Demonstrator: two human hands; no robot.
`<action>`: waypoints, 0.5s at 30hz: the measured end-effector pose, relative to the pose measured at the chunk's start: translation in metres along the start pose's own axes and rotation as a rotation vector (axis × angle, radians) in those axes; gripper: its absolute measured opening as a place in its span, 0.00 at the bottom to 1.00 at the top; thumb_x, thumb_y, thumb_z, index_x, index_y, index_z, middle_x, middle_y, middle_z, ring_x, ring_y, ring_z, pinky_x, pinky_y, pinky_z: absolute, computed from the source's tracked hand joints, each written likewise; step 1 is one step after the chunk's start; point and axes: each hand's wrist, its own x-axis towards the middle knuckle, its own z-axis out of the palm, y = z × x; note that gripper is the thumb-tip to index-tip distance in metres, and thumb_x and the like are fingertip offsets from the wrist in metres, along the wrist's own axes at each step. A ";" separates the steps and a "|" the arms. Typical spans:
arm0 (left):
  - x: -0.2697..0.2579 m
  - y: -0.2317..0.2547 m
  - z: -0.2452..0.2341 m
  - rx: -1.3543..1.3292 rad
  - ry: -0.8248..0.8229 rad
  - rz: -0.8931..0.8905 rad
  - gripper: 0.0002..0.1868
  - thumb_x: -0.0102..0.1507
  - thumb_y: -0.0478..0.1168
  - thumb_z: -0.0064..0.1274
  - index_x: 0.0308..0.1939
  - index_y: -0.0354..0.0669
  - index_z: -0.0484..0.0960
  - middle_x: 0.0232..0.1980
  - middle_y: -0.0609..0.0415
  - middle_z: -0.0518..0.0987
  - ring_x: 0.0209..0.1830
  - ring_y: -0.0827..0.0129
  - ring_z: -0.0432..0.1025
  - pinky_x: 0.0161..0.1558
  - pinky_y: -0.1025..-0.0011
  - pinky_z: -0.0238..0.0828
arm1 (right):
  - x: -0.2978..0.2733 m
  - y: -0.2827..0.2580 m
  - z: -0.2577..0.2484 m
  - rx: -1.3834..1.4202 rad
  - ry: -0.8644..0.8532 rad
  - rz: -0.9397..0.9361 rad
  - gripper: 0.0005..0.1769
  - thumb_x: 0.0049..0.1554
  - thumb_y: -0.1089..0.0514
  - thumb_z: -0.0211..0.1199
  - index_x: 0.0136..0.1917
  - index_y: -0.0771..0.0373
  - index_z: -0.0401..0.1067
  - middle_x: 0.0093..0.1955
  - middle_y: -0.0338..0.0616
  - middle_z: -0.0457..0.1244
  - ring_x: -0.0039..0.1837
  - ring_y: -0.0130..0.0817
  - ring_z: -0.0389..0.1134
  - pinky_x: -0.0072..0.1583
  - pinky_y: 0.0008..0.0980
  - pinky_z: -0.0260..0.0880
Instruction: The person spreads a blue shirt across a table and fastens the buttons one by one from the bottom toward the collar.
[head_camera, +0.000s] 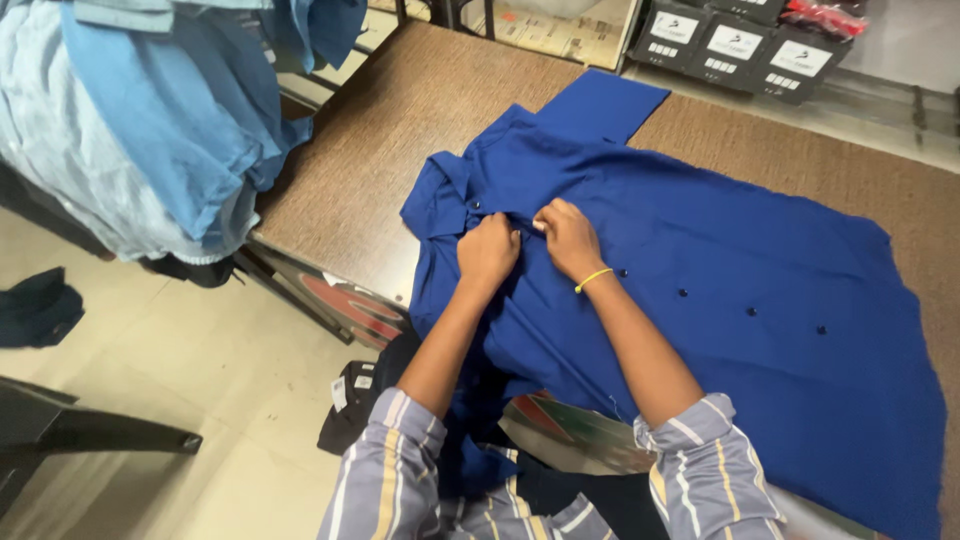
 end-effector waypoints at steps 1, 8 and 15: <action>0.004 0.000 -0.002 -0.005 -0.056 -0.022 0.16 0.62 0.48 0.55 0.41 0.38 0.81 0.43 0.42 0.83 0.39 0.45 0.79 0.40 0.50 0.75 | 0.000 -0.001 0.000 -0.002 0.032 -0.006 0.04 0.56 0.63 0.60 0.45 0.61 0.75 0.46 0.46 0.65 0.53 0.50 0.66 0.54 0.45 0.66; 0.037 0.012 -0.013 -0.204 -0.309 -0.242 0.17 0.63 0.42 0.49 0.31 0.34 0.89 0.27 0.44 0.87 0.32 0.58 0.82 0.43 0.64 0.79 | 0.002 0.018 0.004 0.118 0.029 -0.059 0.08 0.57 0.69 0.58 0.47 0.63 0.76 0.47 0.47 0.65 0.54 0.50 0.65 0.55 0.44 0.66; 0.016 0.007 -0.011 -0.580 -0.267 -0.273 0.15 0.66 0.44 0.49 0.34 0.37 0.84 0.23 0.52 0.84 0.14 0.68 0.75 0.22 0.69 0.72 | 0.006 0.066 0.030 0.336 -0.005 0.050 0.05 0.61 0.64 0.60 0.49 0.68 0.74 0.46 0.47 0.65 0.49 0.41 0.68 0.53 0.34 0.68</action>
